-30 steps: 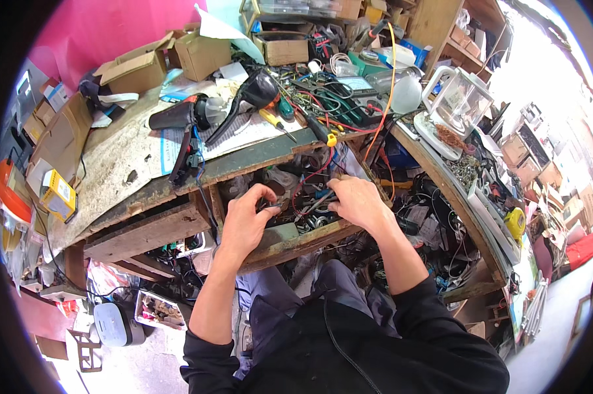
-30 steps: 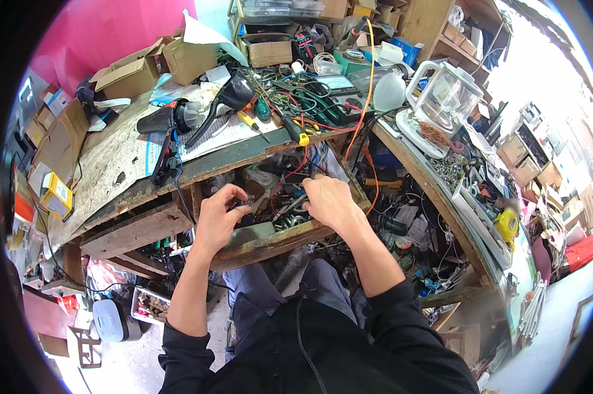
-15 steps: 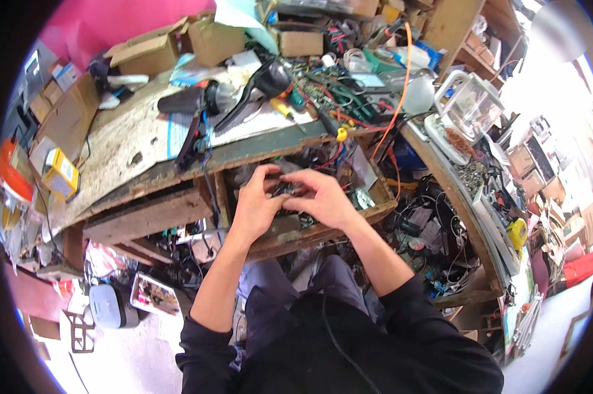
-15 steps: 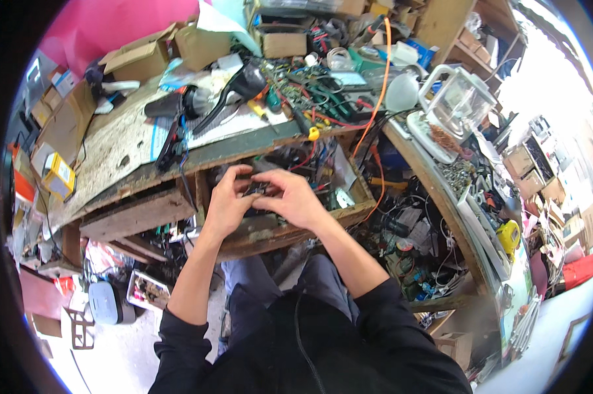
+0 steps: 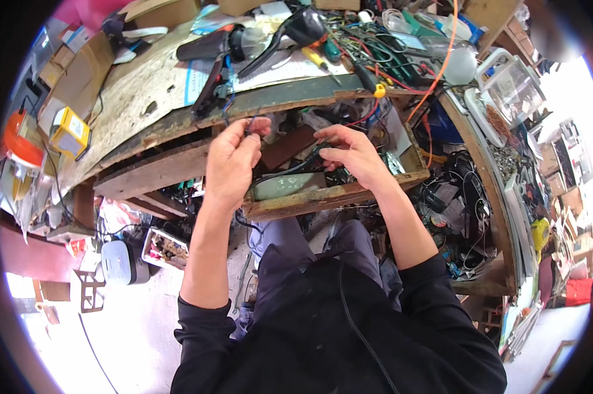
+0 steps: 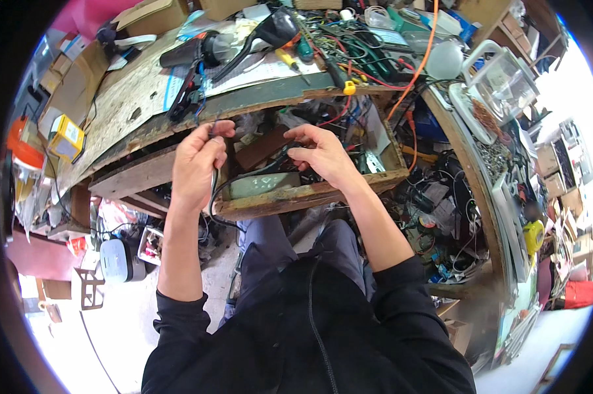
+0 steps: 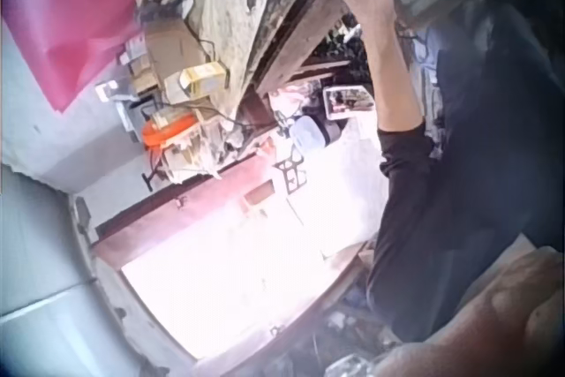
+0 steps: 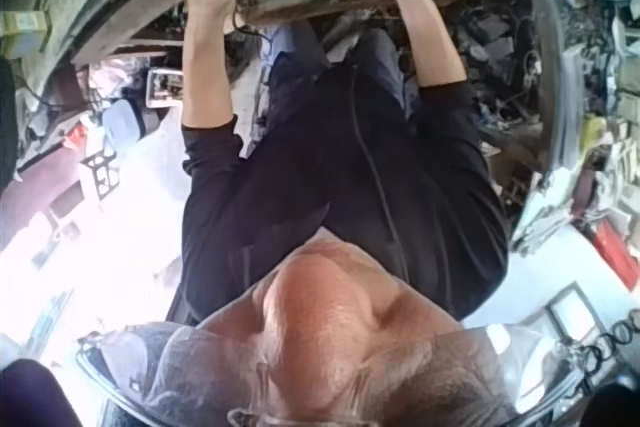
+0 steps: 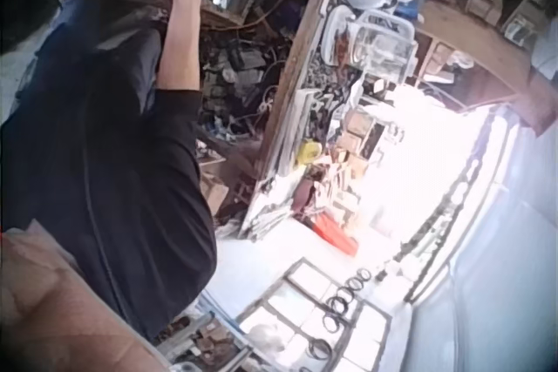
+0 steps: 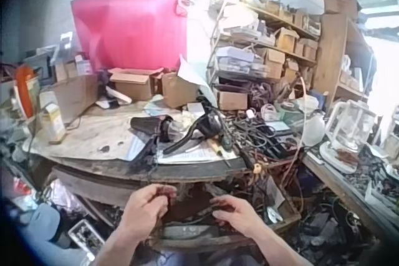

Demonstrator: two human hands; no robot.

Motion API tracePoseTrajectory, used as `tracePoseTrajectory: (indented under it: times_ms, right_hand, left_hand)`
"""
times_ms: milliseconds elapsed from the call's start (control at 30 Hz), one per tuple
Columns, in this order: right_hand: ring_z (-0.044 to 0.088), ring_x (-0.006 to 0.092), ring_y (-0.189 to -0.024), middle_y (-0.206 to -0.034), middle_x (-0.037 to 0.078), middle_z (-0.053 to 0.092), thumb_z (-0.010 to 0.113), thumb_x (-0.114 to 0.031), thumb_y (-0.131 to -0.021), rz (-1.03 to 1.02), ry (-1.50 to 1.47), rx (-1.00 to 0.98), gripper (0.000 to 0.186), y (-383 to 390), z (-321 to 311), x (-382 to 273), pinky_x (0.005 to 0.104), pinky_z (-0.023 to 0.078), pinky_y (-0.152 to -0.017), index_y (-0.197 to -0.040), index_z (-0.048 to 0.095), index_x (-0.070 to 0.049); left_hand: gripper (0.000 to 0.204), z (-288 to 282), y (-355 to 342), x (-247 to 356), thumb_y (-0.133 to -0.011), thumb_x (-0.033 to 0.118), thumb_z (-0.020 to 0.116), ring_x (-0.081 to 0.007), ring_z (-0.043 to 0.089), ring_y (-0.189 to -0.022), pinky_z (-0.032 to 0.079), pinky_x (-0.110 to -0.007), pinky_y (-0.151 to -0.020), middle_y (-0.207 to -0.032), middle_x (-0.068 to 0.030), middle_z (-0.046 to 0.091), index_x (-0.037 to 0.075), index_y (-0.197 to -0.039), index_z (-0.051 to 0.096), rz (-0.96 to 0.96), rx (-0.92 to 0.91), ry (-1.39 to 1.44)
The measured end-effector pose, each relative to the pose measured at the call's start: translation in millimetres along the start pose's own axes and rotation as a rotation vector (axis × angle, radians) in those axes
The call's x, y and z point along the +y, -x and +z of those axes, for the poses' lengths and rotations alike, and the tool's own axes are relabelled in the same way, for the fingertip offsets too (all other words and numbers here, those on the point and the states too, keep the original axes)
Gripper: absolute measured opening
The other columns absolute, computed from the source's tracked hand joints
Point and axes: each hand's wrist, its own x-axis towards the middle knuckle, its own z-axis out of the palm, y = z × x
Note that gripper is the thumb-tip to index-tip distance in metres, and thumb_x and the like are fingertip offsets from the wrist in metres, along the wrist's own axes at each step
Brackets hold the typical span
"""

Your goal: The person strips the insulation from a black wire, applies solder to the exposed end, and then uses a soldering iron to tin the wire. The person then holds the soldered wire and appears to prepare for further connections.

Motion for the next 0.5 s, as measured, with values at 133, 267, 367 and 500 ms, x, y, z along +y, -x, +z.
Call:
tracePoseTrajectory:
  times_ms: [133, 267, 367, 500]
  right_hand:
    - [0.064, 0.012, -0.077, -0.089, 0.005, 0.069, 0.063, -0.006, -0.087, -0.136, 0.521, -0.075, 0.026, -9.4, 0.2, 10.2, 0.0275, 0.052, -0.072, -0.111, 0.072, 0.0]
    - [0.069, 0.0334, -0.099, -0.103, 0.019, 0.073, 0.062, -0.015, -0.08, -0.149, 0.715, -0.007, 0.032, -12.1, -17.8, 1.4, 0.038, 0.052, -0.091, -0.108, 0.073, -0.004]
    - [0.068, 0.0367, -0.1, -0.104, 0.021, 0.072, 0.061, -0.019, -0.081, -0.146, 0.841, 0.211, 0.029, -5.6, -32.7, -10.3, 0.0422, 0.053, -0.089, -0.104, 0.073, -0.006]
    - [0.069, 0.0381, -0.098, -0.103, 0.019, 0.071, 0.063, -0.017, -0.08, 0.045, 1.318, 0.412, 0.024, 13.4, -49.7, -25.9, 0.0484, 0.055, -0.084, -0.099, 0.076, -0.009]
  left_hand:
    - [0.03, -32.1, 13.6, 10.6, -0.104, 0.008, 0.053, -0.0094, 0.06, -0.073, 0.05, -0.024, -0.07, -0.103, -0.01, 0.068, -0.007, -0.13, 0.059, 0.055, 0.05, 0.157]
    - [0.035, -42.3, 32.8, 38.1, -0.105, 0.014, 0.057, -0.0145, 0.07, -0.072, 0.053, -0.025, -0.063, -0.111, -0.0146, 0.073, -0.002, -0.136, 0.057, 0.091, 0.133, 0.102]
    - [0.027, -54.5, 36.5, 58.3, -0.104, 0.017, 0.059, -0.0068, 0.053, -0.051, 0.042, -0.02, -0.047, -0.11, -0.0168, 0.074, -0.002, -0.124, 0.06, 0.2, 0.205, -0.002]
    - [0.023, -61.8, 25.9, 74.1, -0.104, 0.019, 0.059, -0.0023, 0.042, -0.048, 0.032, -0.018, -0.042, -0.098, -0.0146, 0.073, -0.001, -0.115, 0.063, 0.176, 0.227, -0.028]
